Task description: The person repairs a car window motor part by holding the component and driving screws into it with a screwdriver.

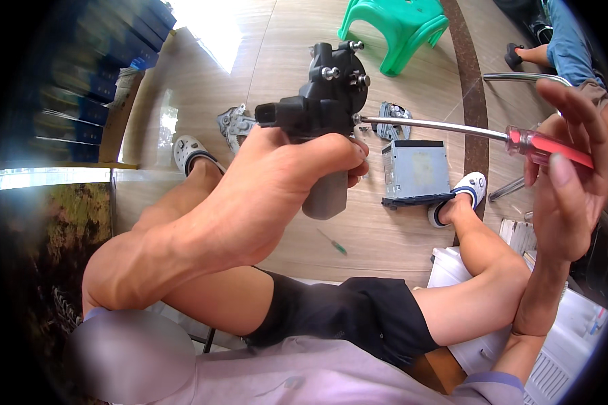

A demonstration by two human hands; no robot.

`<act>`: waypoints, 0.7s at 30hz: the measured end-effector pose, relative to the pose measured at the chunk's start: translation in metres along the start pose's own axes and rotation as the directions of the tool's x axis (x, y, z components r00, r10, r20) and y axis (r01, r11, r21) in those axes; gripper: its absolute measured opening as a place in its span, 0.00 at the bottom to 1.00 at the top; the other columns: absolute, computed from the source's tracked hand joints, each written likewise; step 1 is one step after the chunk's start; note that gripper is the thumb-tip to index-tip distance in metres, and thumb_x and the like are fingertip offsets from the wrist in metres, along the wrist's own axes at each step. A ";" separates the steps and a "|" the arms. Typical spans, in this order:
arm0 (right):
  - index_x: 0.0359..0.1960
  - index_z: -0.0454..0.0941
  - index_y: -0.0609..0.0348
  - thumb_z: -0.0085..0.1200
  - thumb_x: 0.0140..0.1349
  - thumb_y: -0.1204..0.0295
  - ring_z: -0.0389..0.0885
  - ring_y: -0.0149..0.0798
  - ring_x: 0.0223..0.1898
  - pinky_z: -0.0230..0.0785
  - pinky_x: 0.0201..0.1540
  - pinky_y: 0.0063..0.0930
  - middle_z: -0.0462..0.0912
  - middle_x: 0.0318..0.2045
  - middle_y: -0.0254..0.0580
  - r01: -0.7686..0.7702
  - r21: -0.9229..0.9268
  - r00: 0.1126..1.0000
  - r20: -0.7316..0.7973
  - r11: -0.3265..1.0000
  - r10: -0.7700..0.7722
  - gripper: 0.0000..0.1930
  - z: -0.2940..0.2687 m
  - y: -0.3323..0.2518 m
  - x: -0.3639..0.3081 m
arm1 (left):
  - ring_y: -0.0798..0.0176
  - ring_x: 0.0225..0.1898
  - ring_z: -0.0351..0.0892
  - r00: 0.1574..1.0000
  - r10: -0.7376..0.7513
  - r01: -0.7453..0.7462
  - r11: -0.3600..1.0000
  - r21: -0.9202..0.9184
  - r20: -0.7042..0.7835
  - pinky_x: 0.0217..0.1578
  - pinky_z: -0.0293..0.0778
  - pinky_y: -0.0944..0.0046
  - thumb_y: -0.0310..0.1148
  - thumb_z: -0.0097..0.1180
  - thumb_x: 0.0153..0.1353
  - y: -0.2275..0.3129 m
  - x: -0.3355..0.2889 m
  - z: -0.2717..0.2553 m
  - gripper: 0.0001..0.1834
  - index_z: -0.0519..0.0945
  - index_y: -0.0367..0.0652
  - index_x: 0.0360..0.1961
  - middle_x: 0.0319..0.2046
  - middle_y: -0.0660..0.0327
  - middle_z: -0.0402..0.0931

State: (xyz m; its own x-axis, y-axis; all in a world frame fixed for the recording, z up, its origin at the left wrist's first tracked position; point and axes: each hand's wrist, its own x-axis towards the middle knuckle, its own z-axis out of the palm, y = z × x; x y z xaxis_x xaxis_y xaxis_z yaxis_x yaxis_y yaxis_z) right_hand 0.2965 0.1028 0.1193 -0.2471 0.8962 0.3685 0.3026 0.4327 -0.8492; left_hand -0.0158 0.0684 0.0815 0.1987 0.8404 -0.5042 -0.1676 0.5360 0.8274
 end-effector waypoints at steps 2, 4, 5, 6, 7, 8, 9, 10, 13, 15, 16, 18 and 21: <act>0.67 0.66 0.70 0.46 0.74 0.63 0.66 0.20 0.19 0.58 0.21 0.11 0.79 0.57 0.59 0.003 0.040 0.999 0.049 0.999 -0.005 0.27 -0.007 -0.006 -0.002 | 0.61 0.43 0.83 0.999 -0.015 0.015 1.000 0.000 0.039 0.48 0.77 0.62 0.33 0.64 0.61 0.005 0.001 0.002 0.16 0.84 0.32 0.45 0.39 0.55 0.84; 0.66 0.67 0.71 0.42 0.77 0.63 0.66 0.20 0.18 0.56 0.20 0.11 0.80 0.55 0.59 -0.039 0.074 0.997 0.068 0.996 0.034 0.25 -0.004 0.000 -0.001 | 0.61 0.43 0.83 1.000 -0.013 0.013 1.000 -0.005 0.016 0.48 0.77 0.62 0.33 0.64 0.61 0.003 0.001 0.000 0.16 0.84 0.32 0.45 0.39 0.55 0.84; 0.65 0.67 0.72 0.41 0.78 0.63 0.66 0.19 0.17 0.56 0.19 0.10 0.81 0.54 0.58 0.003 0.070 0.999 0.032 0.998 -0.005 0.24 0.004 0.004 0.002 | 0.61 0.43 0.83 1.000 -0.012 0.012 1.000 -0.010 0.011 0.48 0.77 0.62 0.33 0.64 0.62 0.002 0.001 -0.001 0.15 0.84 0.32 0.45 0.39 0.55 0.84; 0.64 0.68 0.72 0.39 0.79 0.64 0.65 0.19 0.16 0.55 0.19 0.10 0.81 0.53 0.58 0.039 0.045 0.999 -0.016 0.998 -0.038 0.23 0.009 0.004 0.002 | 0.61 0.43 0.83 1.000 -0.012 0.012 1.000 -0.012 0.010 0.48 0.77 0.62 0.33 0.64 0.62 0.002 0.000 0.000 0.15 0.84 0.32 0.45 0.39 0.55 0.84; 0.64 0.68 0.72 0.37 0.80 0.65 0.65 0.19 0.15 0.54 0.18 0.10 0.82 0.52 0.57 0.073 0.021 0.995 -0.062 0.997 -0.072 0.22 0.014 0.004 0.003 | 0.61 0.43 0.83 1.000 -0.011 0.011 1.000 -0.005 0.017 0.48 0.77 0.62 0.33 0.64 0.62 0.002 0.000 0.000 0.15 0.84 0.32 0.45 0.39 0.55 0.84; 0.64 0.69 0.71 0.42 0.77 0.65 0.65 0.19 0.16 0.55 0.19 0.09 0.82 0.52 0.59 0.300 -0.012 0.954 -0.001 0.954 -0.301 0.22 0.016 0.010 0.011 | 0.61 0.43 0.83 1.000 -0.009 0.009 1.000 0.003 0.024 0.48 0.77 0.62 0.33 0.64 0.62 0.002 -0.001 0.000 0.15 0.84 0.32 0.44 0.39 0.55 0.84; 0.63 0.69 0.72 0.42 0.77 0.66 0.65 0.19 0.16 0.55 0.19 0.08 0.82 0.52 0.59 0.354 -0.004 0.935 0.038 0.935 -0.354 0.22 0.011 0.009 0.007 | 0.61 0.43 0.83 1.000 -0.004 0.004 1.000 -0.002 0.025 0.48 0.77 0.62 0.33 0.64 0.62 0.002 -0.001 0.000 0.15 0.84 0.32 0.44 0.39 0.55 0.84; 0.63 0.69 0.72 0.42 0.77 0.68 0.66 0.19 0.16 0.55 0.19 0.08 0.82 0.52 0.60 0.410 0.014 0.909 0.079 0.912 -0.409 0.21 0.008 0.009 0.005 | 0.62 0.43 0.83 1.000 0.007 -0.006 1.000 -0.011 0.023 0.49 0.76 0.62 0.33 0.64 0.62 0.001 -0.001 0.000 0.15 0.83 0.32 0.44 0.39 0.55 0.84; 0.65 0.68 0.72 0.41 0.78 0.68 0.65 0.19 0.16 0.55 0.19 0.09 0.81 0.54 0.59 0.203 0.126 0.976 0.060 0.971 -0.211 0.21 0.002 0.004 -0.003 | 0.63 0.42 0.82 1.000 0.008 -0.008 1.000 -0.008 0.018 0.48 0.76 0.62 0.33 0.64 0.62 0.000 0.000 -0.002 0.15 0.83 0.32 0.44 0.38 0.56 0.84; 0.67 0.66 0.72 0.39 0.79 0.69 0.65 0.19 0.16 0.56 0.19 0.10 0.81 0.55 0.59 0.067 0.192 0.996 0.039 0.979 -0.076 0.22 0.003 0.000 -0.005 | 0.63 0.42 0.82 1.000 -0.003 0.003 1.000 0.006 0.014 0.48 0.76 0.62 0.32 0.64 0.62 0.001 -0.001 -0.002 0.14 0.83 0.32 0.44 0.38 0.56 0.84; 0.67 0.65 0.73 0.39 0.79 0.67 0.67 0.21 0.18 0.57 0.20 0.10 0.80 0.54 0.60 0.064 0.140 0.997 0.032 0.988 -0.070 0.23 0.003 -0.003 -0.006 | 0.64 0.42 0.82 1.000 0.007 -0.007 1.000 0.003 0.025 0.47 0.75 0.63 0.32 0.64 0.62 0.002 -0.002 -0.002 0.14 0.83 0.32 0.44 0.38 0.57 0.84; 0.68 0.64 0.73 0.41 0.78 0.63 0.71 0.23 0.20 0.58 0.21 0.12 0.80 0.53 0.60 0.301 -0.102 0.953 0.004 0.948 -0.302 0.26 0.012 0.001 0.000 | 0.64 0.41 0.82 0.999 0.016 -0.016 1.000 -0.002 0.033 0.47 0.75 0.63 0.32 0.64 0.61 0.002 -0.002 -0.001 0.14 0.83 0.32 0.43 0.37 0.57 0.84; 0.69 0.63 0.72 0.45 0.75 0.62 0.74 0.25 0.26 0.61 0.24 0.11 0.79 0.55 0.62 0.201 0.007 0.979 0.010 0.979 -0.201 0.28 0.008 0.002 -0.001 | 0.65 0.41 0.82 1.000 0.005 -0.005 1.000 -0.002 0.017 0.46 0.74 0.64 0.32 0.63 0.62 0.001 -0.001 -0.002 0.13 0.83 0.33 0.43 0.37 0.57 0.83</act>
State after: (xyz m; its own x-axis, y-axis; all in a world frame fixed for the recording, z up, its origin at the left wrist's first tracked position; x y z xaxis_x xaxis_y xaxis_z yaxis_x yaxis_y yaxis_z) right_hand 0.2900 0.1024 0.1142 -0.3120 0.7896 0.5283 0.2407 0.6036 -0.7601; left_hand -0.0178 0.0678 0.0824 0.2146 0.8414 -0.4960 -0.1705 0.5323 0.8292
